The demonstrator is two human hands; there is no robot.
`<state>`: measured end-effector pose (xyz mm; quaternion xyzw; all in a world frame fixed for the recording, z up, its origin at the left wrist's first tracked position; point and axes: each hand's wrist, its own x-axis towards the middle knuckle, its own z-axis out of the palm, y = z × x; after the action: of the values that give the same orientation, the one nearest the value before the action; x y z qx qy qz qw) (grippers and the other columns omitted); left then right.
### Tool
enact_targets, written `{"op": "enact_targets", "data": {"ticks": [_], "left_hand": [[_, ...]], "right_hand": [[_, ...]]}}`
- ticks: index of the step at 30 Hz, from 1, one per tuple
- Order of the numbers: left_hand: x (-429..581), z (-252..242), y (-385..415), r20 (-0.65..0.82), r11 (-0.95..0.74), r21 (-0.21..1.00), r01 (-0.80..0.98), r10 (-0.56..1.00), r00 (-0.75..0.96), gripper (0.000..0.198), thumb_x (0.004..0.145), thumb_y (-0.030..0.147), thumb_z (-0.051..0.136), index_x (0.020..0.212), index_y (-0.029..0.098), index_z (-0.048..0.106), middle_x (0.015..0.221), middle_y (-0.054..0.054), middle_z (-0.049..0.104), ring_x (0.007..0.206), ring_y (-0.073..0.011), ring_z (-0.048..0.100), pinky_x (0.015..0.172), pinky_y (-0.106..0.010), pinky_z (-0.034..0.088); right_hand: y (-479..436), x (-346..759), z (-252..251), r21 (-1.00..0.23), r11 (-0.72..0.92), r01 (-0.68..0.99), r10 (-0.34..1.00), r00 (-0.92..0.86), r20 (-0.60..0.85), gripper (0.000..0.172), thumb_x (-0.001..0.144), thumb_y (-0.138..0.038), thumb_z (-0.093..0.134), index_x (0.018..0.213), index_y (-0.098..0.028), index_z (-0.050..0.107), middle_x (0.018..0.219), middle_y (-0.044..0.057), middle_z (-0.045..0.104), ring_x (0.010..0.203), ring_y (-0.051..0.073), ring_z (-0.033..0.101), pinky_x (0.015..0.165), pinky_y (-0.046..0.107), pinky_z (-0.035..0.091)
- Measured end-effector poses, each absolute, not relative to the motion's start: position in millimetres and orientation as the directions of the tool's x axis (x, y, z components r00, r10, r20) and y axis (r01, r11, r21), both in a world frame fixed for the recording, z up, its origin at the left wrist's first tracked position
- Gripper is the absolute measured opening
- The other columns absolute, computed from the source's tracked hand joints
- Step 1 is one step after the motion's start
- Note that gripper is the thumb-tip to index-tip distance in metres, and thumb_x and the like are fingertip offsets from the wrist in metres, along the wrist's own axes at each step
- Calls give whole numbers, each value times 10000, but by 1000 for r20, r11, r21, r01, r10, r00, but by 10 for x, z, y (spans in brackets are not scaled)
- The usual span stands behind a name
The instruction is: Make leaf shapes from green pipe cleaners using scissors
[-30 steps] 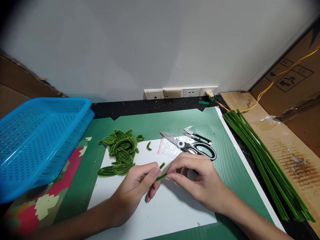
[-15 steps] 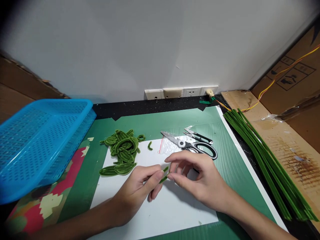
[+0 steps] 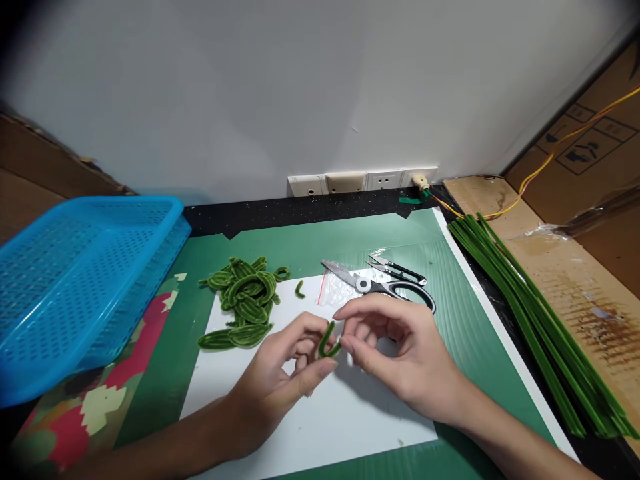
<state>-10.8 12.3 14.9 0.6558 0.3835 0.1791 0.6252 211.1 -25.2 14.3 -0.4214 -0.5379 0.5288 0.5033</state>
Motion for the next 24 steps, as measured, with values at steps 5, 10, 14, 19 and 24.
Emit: {"op": "enact_targets", "data": {"ticks": [5, 10, 14, 19, 24], "left_hand": [[-38, 116, 120, -262, 225, 965, 136, 868, 421, 295, 877, 361, 841, 1066, 175, 714, 831, 1, 692, 448, -71, 576, 440, -208, 377], [-20, 121, 133, -232, 217, 972, 85, 879, 416, 292, 853, 314, 858, 1094, 150, 835, 596, -4, 695, 412, -105, 585, 409, -208, 388], [-30, 130, 139, -181, 169, 983, 65, 905, 385, 256, 862, 282, 846, 1089, 166, 871, 507, 9, 660, 421, -124, 600, 423, -221, 415], [-30, 146, 166, -172, 146, 984, 98, 912, 373, 278, 828, 282, 879, 1081, 166, 874, 500, 17, 652, 421, -127, 596, 463, -242, 473], [-32, 115, 166, -173, 155, 985, 77, 911, 375, 223, 852, 288, 874, 1042, 172, 869, 543, 6, 675, 449, -117, 605, 415, -208, 429]], "right_hand": [[-238, 2094, 137, -992, 48, -117, 991, -121, 62, 188, 976, -212, 771, 1162, -235, 776, 834, 19, 722, 630, 123, 684, 560, 232, 577], [-238, 2086, 124, -987, 27, -157, 991, -125, 47, 233, 973, -208, 774, 1204, -236, 769, 837, 18, 713, 637, 122, 685, 554, 224, 591], [-228, 2075, 129, -983, -9, -184, 993, -120, 13, 223, 944, -218, 808, 1167, -227, 800, 812, 20, 718, 631, 121, 672, 533, 211, 594], [-218, 2060, 121, -974, -44, -222, 994, -107, -21, 192, 907, -248, 850, 1092, -203, 822, 780, 28, 721, 612, 130, 665, 495, 212, 595], [-238, 2068, 92, -989, -26, -149, 994, -107, -11, 253, 914, -267, 848, 1152, -200, 799, 826, 37, 734, 636, 137, 675, 518, 227, 603]]}}
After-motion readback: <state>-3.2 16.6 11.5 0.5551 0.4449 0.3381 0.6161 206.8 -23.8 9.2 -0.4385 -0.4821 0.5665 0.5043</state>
